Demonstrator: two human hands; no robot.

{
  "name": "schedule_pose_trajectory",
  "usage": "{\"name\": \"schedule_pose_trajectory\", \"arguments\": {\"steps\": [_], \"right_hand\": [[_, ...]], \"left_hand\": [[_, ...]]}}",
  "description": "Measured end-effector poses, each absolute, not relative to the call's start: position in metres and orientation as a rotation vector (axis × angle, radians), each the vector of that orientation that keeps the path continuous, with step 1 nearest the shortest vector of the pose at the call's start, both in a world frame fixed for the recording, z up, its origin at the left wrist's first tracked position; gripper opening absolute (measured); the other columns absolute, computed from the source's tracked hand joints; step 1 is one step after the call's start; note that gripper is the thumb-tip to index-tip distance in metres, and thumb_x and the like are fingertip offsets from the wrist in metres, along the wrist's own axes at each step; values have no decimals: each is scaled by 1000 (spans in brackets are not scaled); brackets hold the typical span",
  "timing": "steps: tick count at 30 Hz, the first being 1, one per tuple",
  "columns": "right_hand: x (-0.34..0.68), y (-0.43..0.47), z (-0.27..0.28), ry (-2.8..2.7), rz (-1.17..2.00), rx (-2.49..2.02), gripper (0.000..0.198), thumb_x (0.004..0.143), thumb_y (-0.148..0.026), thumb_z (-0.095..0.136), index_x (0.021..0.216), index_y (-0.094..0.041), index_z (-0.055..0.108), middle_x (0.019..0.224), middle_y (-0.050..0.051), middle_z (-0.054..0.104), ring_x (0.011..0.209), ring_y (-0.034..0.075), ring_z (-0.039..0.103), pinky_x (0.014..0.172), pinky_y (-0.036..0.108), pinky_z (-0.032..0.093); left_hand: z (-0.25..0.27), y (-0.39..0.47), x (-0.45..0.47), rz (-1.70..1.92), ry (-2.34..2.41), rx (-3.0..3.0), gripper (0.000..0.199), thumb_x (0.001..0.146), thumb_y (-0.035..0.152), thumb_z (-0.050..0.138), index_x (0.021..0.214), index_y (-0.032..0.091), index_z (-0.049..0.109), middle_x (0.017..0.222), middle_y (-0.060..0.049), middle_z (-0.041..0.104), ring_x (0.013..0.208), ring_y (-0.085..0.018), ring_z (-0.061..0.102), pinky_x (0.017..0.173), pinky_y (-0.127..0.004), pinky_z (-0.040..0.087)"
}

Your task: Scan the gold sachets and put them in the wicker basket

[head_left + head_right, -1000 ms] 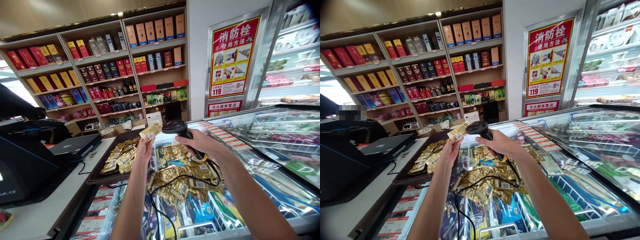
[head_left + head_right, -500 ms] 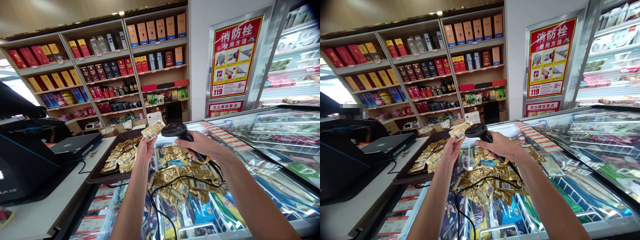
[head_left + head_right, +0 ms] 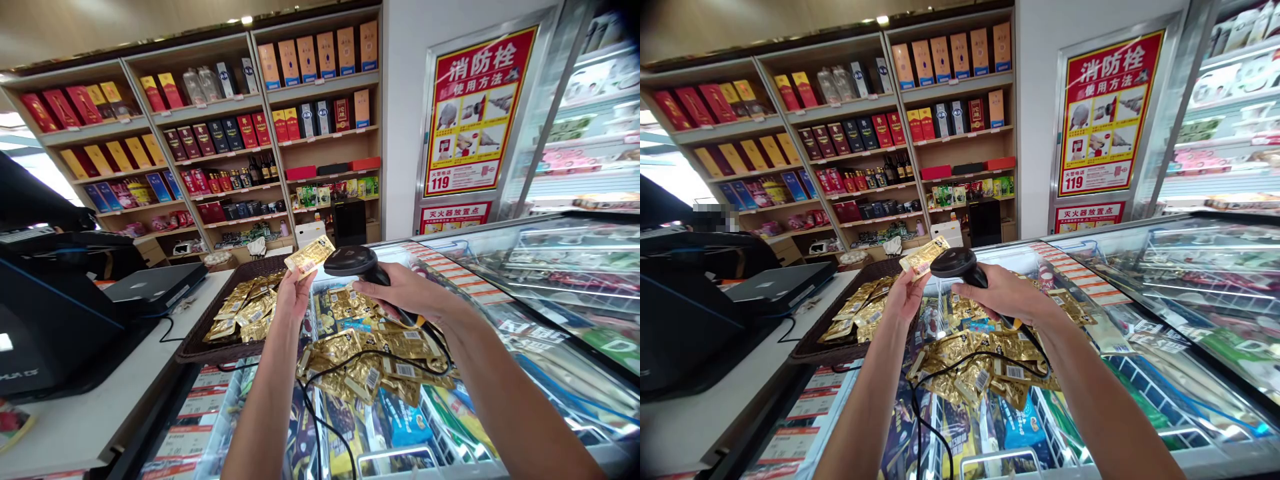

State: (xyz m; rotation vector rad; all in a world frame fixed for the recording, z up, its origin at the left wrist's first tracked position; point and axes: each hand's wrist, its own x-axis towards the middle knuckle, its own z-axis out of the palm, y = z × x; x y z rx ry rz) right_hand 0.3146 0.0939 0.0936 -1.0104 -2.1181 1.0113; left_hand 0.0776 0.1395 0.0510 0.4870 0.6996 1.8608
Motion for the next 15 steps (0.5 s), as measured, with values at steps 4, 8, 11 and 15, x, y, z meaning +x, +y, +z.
{"name": "schedule_pose_trajectory", "arguments": {"steps": [4, 8, 11, 15], "right_hand": [[314, 93, 94, -2108, 1022, -1016, 46, 83, -66, 56, 82, -21, 51, 53, -2, 56, 42, 11, 48, 43, 22, 35], [314, 90, 97, -2091, 1058, -1015, 42, 83, -62, 60, 81, -20, 50, 53, -2, 55, 43, 10, 47, 45, 23, 36], [313, 85, 100, -2072, 1100, -1030, 43, 83, -62, 60, 79, -20, 50, 51, -3, 53, 43, 9, 46, 46, 23, 36], [312, 83, 99, -2050, 1135, -1030, 45, 83, -64, 59, 80, -20, 49, 49, -5, 49, 42, 8, 42, 46, 23, 34]], "left_hand": [[51, 139, 78, 1859, 685, 491, 16, 91, 6, 50, 87, 13, 64, 83, -6, 72, 86, -16, 71, 97, -41, 53], [54, 137, 81, 1851, 698, 462, 16, 91, 6, 49, 88, 13, 63, 76, -4, 70, 80, -14, 71, 95, -40, 54], [55, 139, 79, 1864, 711, 398, 15, 92, 7, 47, 93, 13, 61, 77, -5, 70, 80, -15, 70, 91, -38, 56], [46, 149, 58, 1920, 867, 275, 22, 95, 7, 38, 94, 14, 59, 77, -6, 68, 83, -14, 69, 84, -31, 57]]}}
